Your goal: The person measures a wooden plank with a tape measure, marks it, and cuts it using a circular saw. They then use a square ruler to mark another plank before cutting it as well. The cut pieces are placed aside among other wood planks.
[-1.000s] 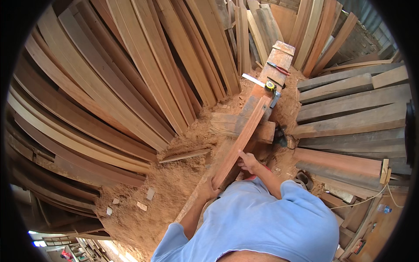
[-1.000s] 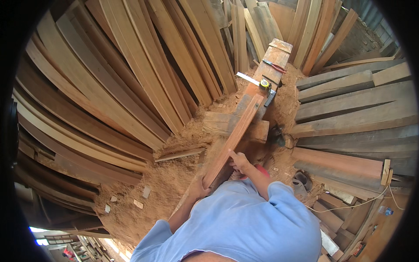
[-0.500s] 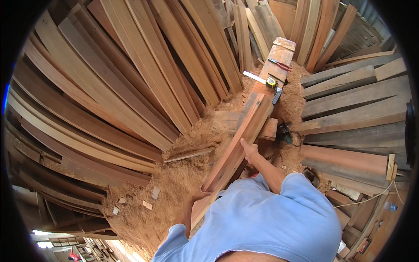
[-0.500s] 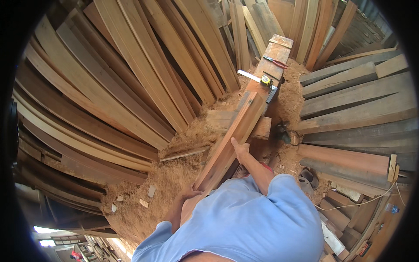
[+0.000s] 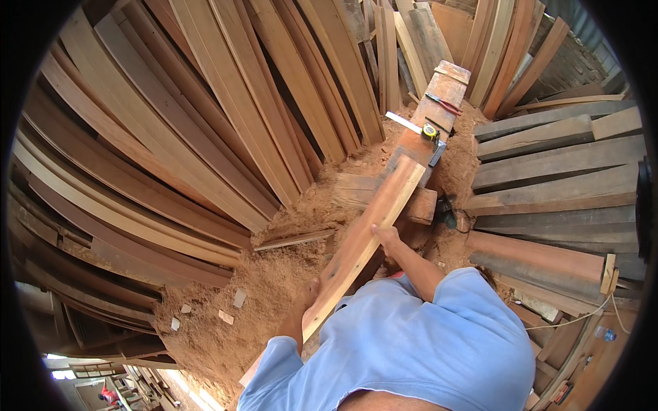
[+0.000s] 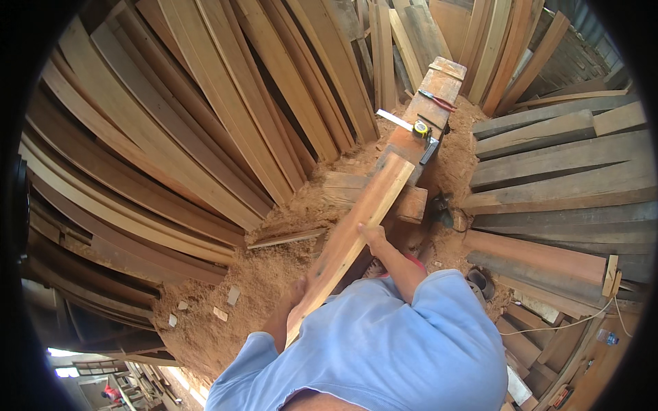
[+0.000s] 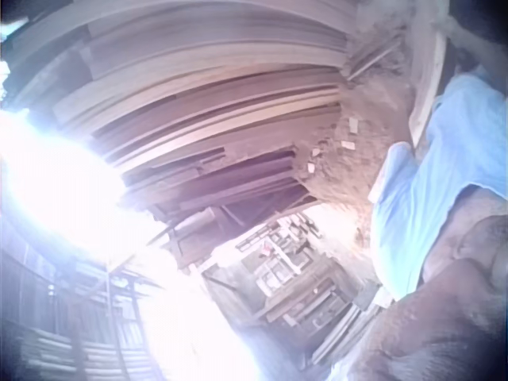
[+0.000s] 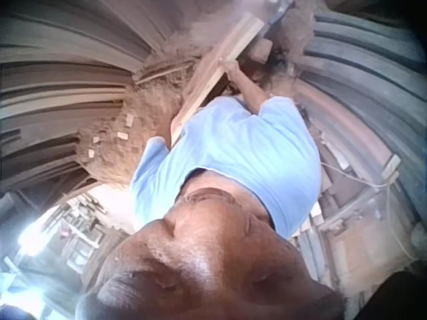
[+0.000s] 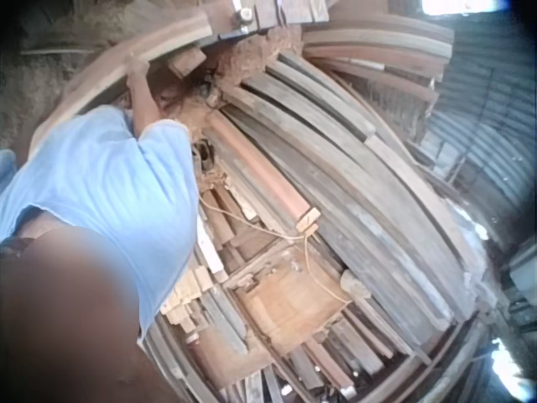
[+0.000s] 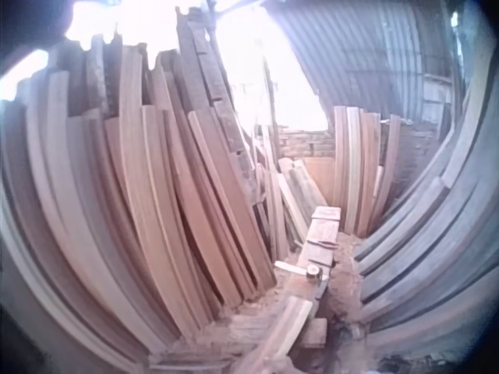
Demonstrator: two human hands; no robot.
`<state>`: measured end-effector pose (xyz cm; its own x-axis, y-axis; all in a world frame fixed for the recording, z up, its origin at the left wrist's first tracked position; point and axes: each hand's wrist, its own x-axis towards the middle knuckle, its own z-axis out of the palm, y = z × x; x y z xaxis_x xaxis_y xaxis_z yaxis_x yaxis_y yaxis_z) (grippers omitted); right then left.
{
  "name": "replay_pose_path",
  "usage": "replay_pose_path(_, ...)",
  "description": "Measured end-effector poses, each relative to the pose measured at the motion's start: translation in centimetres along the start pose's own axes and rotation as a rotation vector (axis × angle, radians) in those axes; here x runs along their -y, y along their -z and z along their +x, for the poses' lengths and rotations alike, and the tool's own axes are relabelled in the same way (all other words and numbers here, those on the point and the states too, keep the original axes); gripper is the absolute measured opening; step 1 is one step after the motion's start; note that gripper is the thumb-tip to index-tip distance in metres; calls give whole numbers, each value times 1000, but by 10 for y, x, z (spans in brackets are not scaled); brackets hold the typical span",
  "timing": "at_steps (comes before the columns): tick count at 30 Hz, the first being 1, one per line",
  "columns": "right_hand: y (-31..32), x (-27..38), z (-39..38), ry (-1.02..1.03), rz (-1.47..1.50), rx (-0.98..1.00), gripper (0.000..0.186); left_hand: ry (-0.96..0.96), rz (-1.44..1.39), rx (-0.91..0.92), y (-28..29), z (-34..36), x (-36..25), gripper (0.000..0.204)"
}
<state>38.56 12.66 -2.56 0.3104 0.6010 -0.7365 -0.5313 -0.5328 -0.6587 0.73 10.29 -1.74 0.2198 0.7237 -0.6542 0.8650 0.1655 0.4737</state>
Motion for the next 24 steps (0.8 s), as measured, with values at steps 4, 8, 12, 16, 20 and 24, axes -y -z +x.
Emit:
replay_pose_path(4, -6, -11, -1, -5, -30, -45, 43, 32, 20, 24, -15, -14, 5, 76)
replay_pose_path(8, -7, -10, -12, -109, -190, -44, 41, 47, -138, -2, -29, -30, 15, 77)
replay_pose_path(12, 13, -17, -8, -108, -58, 129, 41, 132, -5, 96, -9, -33, -5, 77)
replay_pose_path(16, -1, 7, -25, -175, -14, 26, 42, 139, 77, 108, -1, -37, -13, 78)
replay_pose_path(20, -3, 4, -20, -170, -194, -40, 50, 137, 55, 117, 2, -37, -15, 72)
replay_pose_path(24, 17, 2, -17, -168, -308, 13, 61, 10, 1, 36, -10, -30, 6, 72)
